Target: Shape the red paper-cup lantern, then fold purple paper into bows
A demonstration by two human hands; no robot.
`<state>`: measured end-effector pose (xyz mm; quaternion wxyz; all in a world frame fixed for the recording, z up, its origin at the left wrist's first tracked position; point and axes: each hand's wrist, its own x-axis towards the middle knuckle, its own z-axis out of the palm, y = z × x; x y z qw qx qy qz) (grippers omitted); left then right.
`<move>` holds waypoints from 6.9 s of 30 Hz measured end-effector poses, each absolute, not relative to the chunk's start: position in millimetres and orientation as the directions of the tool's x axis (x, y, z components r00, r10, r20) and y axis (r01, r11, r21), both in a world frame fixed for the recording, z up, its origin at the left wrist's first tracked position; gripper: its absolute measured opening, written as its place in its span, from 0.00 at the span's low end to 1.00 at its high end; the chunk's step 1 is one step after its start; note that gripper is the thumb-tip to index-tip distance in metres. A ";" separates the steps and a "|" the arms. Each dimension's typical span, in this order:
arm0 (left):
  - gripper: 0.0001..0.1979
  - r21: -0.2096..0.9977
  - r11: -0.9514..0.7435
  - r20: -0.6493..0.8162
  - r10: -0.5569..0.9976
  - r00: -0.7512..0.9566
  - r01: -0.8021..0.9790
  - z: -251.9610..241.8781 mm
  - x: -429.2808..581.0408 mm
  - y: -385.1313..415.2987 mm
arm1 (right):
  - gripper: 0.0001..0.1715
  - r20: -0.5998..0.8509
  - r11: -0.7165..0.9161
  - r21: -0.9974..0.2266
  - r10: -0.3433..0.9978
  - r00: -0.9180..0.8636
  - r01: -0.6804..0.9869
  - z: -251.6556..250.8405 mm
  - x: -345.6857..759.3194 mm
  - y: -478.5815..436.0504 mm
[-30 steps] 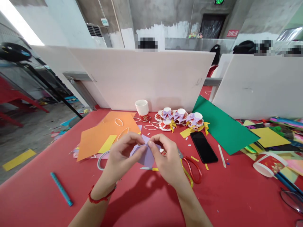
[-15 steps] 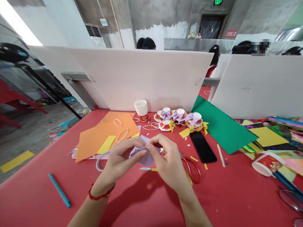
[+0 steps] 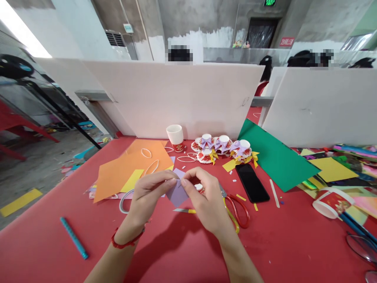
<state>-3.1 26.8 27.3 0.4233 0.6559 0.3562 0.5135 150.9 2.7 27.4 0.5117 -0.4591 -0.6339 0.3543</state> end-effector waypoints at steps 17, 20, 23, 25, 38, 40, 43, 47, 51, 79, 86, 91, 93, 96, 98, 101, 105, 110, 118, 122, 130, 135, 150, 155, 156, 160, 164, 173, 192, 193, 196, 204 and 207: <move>0.09 0.894 -0.437 0.400 0.878 0.263 0.098 27.9 -6.3 24.6 | 0.08 0.539 0.512 -0.803 0.842 0.006 0.306 28.9 155.2 6.1; 0.09 0.885 -0.461 0.433 0.863 0.261 0.055 26.9 -5.1 23.3 | 0.07 0.535 0.506 -0.830 0.841 0.078 0.236 26.2 150.8 5.7; 0.11 0.867 -0.496 0.475 0.850 0.228 0.042 27.3 -3.7 23.7 | 0.08 0.554 0.525 -0.823 0.827 0.100 0.216 24.4 148.4 5.1; 0.12 0.852 -0.520 0.503 0.845 0.181 0.060 27.6 -2.9 24.4 | 0.09 0.568 0.543 -0.803 0.822 0.040 0.246 25.1 149.1 4.6; 0.11 0.590 -0.793 0.794 0.604 0.067 0.152 21.1 -3.0 22.8 | 0.19 0.734 0.704 -0.657 0.679 0.014 0.269 26.3 155.0 4.1; 0.12 0.480 -0.846 0.850 0.514 0.114 0.232 22.0 -5.5 22.8 | 0.19 0.784 0.745 -0.589 0.620 0.000 0.311 22.9 155.0 3.4; 0.13 0.354 -0.875 0.895 0.419 0.151 0.329 22.9 -9.2 21.7 | 0.21 0.833 0.776 -0.489 0.551 -0.050 0.398 19.8 155.8 1.6; 0.13 0.227 -0.877 0.921 0.334 0.200 0.423 23.9 -12.5 20.9 | 0.18 0.882 0.789 -0.331 0.454 -0.129 0.518 22.7 155.7 1.4; 0.09 0.123 -0.863 0.949 0.246 0.195 0.490 24.4 -10.9 19.4 | 0.12 0.937 0.748 -0.103 0.295 -0.190 0.656 25.6 153.7 3.7; 0.11 0.877 -0.475 0.474 0.880 -0.037 -0.070 24.9 4.5 21.6 | 0.30 0.524 0.504 -0.843 0.848 0.077 0.186 26.6 146.2 6.6; 0.12 0.893 -0.449 0.449 0.893 0.005 -0.019 22.2 3.6 24.8 | 0.21 0.333 0.335 -0.942 0.933 0.135 0.009 28.2 142.9 3.3; 0.18 0.858 -0.508 0.511 0.860 -0.020 0.077 22.1 0.2 26.6 | 0.20 0.230 0.230 -0.973 0.973 0.024 0.026 30.1 151.3 6.3; 0.18 0.821 -0.560 0.557 0.828 0.064 0.113 24.1 -1.0 26.8 | 0.18 0.260 0.257 -0.963 0.965 0.027 0.081 30.7 153.4 8.1; 0.18 0.780 -0.613 0.586 0.786 0.198 0.127 26.0 -0.6 26.4 | 0.06 0.359 0.349 -0.932 0.928 0.104 0.104 29.9 152.1 9.1; 0.17 0.772 -0.619 0.585 0.780 0.221 0.142 24.8 1.4 26.3 | 0.05 0.383 0.376 -0.924 0.907 0.174 0.072 28.3 148.8 8.3; 0.18 0.795 -0.590 0.559 0.802 0.208 0.140 19.6 5.7 27.2 | 0.04 0.383 0.393 -0.919 0.882 0.274 0.019 26.7 143.3 6.8; 0.19 0.819 -0.551 0.534 0.834 0.136 0.159 13.9 8.6 29.5 | 0.04 0.357 0.372 -0.928 0.892 0.277 0.000 27.6 143.1 7.9; 0.17 0.769 -0.584 0.574 0.810 0.123 0.259 18.5 5.7 28.1 | 0.07 0.255 0.254 -0.967 0.965 0.054 0.027 30.6 157.3 9.9; 0.20 0.875 -0.463 0.468 0.884 0.001 0.141 22.0 6.1 22.9 | 0.08 0.126 0.118 -0.991 0.978 -0.166 -0.055 27.0 146.1 8.2; 0.18 0.855 -0.495 0.495 0.868 0.043 0.153 25.1 1.9 27.3 | 0.08 0.179 0.179 -0.984 0.982 -0.054 0.003 24.2 145.3 9.1; 0.19 0.934 -0.353 0.358 0.912 0.198 -0.061 25.3 -0.7 29.7 | 0.12 0.253 0.252 -0.967 0.967 0.010 0.034 28.5 148.4 7.8; 0.11 0.920 -0.386 0.391 0.916 0.090 -0.073 22.7 2.1 27.6 | 0.13 0.207 0.207 -0.977 0.978 0.010 0.051 30.8 149.4 5.1; 0.10 0.931 -0.284 0.300 0.953 0.037 -0.231 12.9 13.0 23.9 | 0.14 0.214 0.217 -0.950 0.976 -0.039 0.225 33.0 153.5 4.6; 0.15 0.903 -0.340 0.342 0.939 -0.040 -0.262 11.4 14.2 25.9 | 0.14 0.263 0.276 -0.905 0.961 -0.087 0.323 31.5 154.6 3.7; 0.14 0.902 -0.356 0.356 0.933 -0.044 -0.246 11.3 14.3 26.4 | 0.15 0.256 0.275 -0.900 0.961 -0.100 0.338 31.3 155.0 3.5; 0.16 0.865 -0.492 0.476 0.867 -0.147 -0.100 13.8 15.2 27.6 | 0.15 0.212 0.254 -0.889 0.966 -0.148 0.382 32.9 155.4 2.0; 0.15 0.746 -0.652 0.664 0.715 -0.221 0.132 13.8 16.9 27.5 | 0.16 0.178 0.230 -0.888 0.970 -0.166 0.397 35.0 155.9 0.0; 0.08 0.520 -0.804 0.851 0.518 -0.090 0.287 8.0 10.1 29.5 | 0.04 0.190 0.223 -0.964 0.960 -0.208 0.146 28.5 150.7 4.7; 0.19 0.970 -0.110 0.167 0.951 0.262 -0.219 17.4 1.2 31.5 | 0.15 0.302 0.283 -0.939 0.951 0.073 0.193 29.6 151.7 9.2; 0.22 0.966 -0.131 0.189 0.946 0.263 -0.223 16.2 1.7 31.7 | 0.15 0.285 0.272 -0.944 0.957 0.048 0.186 30.3 152.5 9.1; 0.28 0.955 -0.229 0.265 0.944 0.194 -0.191 12.1 5.2 32.3 | 0.15 0.232 0.232 -0.962 0.973 -0.015 0.145 31.5 154.7 8.3; 0.24 0.929 -0.367 0.369 0.919 0.137 -0.037 16.4 9.4 29.4 | 0.19 0.254 0.252 -0.946 0.967 -0.020 0.204 29.2 155.0 4.6; 0.19 0.935 -0.354 0.345 0.917 0.199 0.012 17.9 7.8 29.9 | 0.19 0.358 0.338 -0.897 0.934 0.019 0.286 29.3 154.4 6.4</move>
